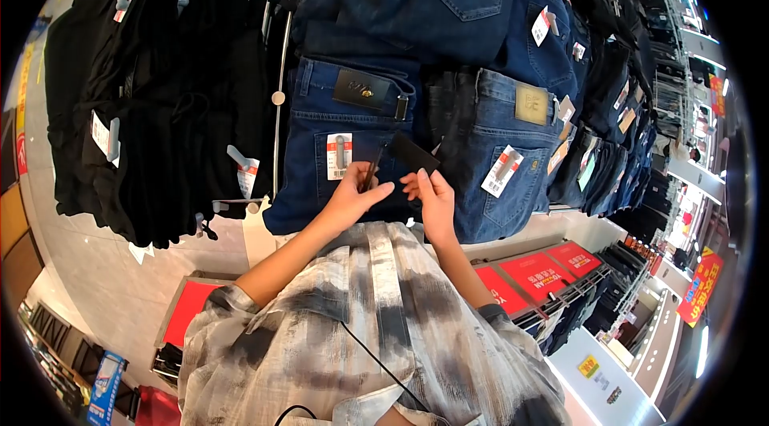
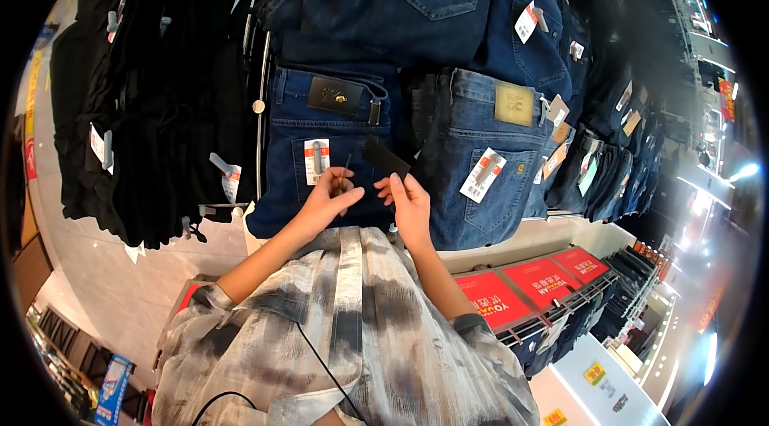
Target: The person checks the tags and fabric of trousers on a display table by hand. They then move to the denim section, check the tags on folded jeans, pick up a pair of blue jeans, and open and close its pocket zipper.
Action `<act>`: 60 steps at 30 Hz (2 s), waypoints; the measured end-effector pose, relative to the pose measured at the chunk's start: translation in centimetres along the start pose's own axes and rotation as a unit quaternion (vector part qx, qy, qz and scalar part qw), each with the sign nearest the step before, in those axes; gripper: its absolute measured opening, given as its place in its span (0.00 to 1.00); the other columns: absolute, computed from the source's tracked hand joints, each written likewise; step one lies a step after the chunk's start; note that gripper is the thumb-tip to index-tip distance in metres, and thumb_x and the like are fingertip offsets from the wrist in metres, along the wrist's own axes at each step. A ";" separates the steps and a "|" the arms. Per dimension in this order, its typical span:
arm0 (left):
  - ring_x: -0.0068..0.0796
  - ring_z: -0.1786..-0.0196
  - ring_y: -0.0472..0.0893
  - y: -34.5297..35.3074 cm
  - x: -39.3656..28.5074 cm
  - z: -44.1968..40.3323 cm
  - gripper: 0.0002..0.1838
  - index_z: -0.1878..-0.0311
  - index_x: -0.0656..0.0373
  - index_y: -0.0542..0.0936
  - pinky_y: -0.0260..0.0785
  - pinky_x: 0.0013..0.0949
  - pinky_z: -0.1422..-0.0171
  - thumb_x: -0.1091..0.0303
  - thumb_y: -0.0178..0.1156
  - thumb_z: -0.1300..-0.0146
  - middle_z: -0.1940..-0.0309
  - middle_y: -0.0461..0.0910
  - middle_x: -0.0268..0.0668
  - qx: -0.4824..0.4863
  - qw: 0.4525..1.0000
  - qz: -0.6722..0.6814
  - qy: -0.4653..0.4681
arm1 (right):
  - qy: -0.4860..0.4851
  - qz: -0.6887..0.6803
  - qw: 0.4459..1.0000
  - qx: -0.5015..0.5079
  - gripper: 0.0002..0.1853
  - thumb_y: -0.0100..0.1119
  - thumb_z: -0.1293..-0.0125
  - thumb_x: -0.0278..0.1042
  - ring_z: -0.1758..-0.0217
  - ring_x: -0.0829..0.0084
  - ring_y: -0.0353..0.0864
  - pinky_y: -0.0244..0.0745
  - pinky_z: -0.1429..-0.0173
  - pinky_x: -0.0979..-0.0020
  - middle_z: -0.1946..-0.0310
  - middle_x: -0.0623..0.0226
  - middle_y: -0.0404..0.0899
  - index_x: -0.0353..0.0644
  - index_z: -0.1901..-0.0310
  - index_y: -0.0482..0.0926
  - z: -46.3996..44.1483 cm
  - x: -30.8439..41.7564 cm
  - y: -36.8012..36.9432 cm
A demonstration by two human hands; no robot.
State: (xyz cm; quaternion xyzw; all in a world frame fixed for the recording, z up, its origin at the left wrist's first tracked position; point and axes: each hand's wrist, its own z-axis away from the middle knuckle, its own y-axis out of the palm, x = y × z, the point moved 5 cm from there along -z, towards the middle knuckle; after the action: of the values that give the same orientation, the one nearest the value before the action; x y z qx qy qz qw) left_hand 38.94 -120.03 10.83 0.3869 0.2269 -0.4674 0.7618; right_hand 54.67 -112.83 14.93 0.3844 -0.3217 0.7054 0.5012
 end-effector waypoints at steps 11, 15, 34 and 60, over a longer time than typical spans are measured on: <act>0.49 0.60 0.86 -1.3 -2.7 1.6 0.44 0.45 0.65 0.69 0.77 0.42 0.57 0.42 0.78 0.55 0.63 0.84 0.51 -0.129 0.900 -0.408 0.087 | 0.003 -0.009 0.999 -0.034 0.11 0.54 0.24 0.36 0.66 0.83 0.76 0.69 0.60 0.79 0.67 0.69 0.83 0.37 0.59 0.81 0.5 -0.8 -0.6; 0.42 0.67 0.85 -1.6 -2.7 1.6 0.27 0.54 0.62 0.73 0.74 0.40 0.60 0.53 0.74 0.45 0.72 0.82 0.47 -0.120 0.896 -0.415 0.103 | -0.016 0.004 0.998 -0.060 0.11 0.55 0.24 0.36 0.66 0.83 0.75 0.69 0.60 0.80 0.68 0.71 0.81 0.37 0.58 0.82 0.1 0.0 -1.2; 0.32 0.40 0.75 0.9 1.1 -1.4 0.33 0.36 0.59 0.63 0.70 0.33 0.41 0.82 0.47 0.50 0.44 0.71 0.41 0.130 0.954 0.261 -0.064 | -0.330 0.370 0.868 0.000 0.23 0.67 0.46 0.20 0.37 0.53 0.73 0.71 0.36 0.59 0.42 0.56 0.76 0.42 0.46 0.84 3.1 0.3 2.5; 0.22 0.68 0.71 2.0 3.0 -3.5 0.11 0.54 0.55 0.75 0.64 0.27 0.61 0.58 0.59 0.30 0.69 0.74 0.29 0.133 0.948 0.251 -0.139 | 0.012 0.113 0.993 0.018 0.10 0.65 0.33 0.35 0.65 0.79 0.80 0.73 0.56 0.75 0.68 0.71 0.83 0.37 0.57 0.84 -8.6 -0.7 2.1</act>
State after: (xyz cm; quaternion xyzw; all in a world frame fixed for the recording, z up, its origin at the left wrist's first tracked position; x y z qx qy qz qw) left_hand 42.11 -118.30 7.35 0.4605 -0.0506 -0.3362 0.8200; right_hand 50.95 -106.49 9.89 0.3459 -0.3444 0.7678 0.4151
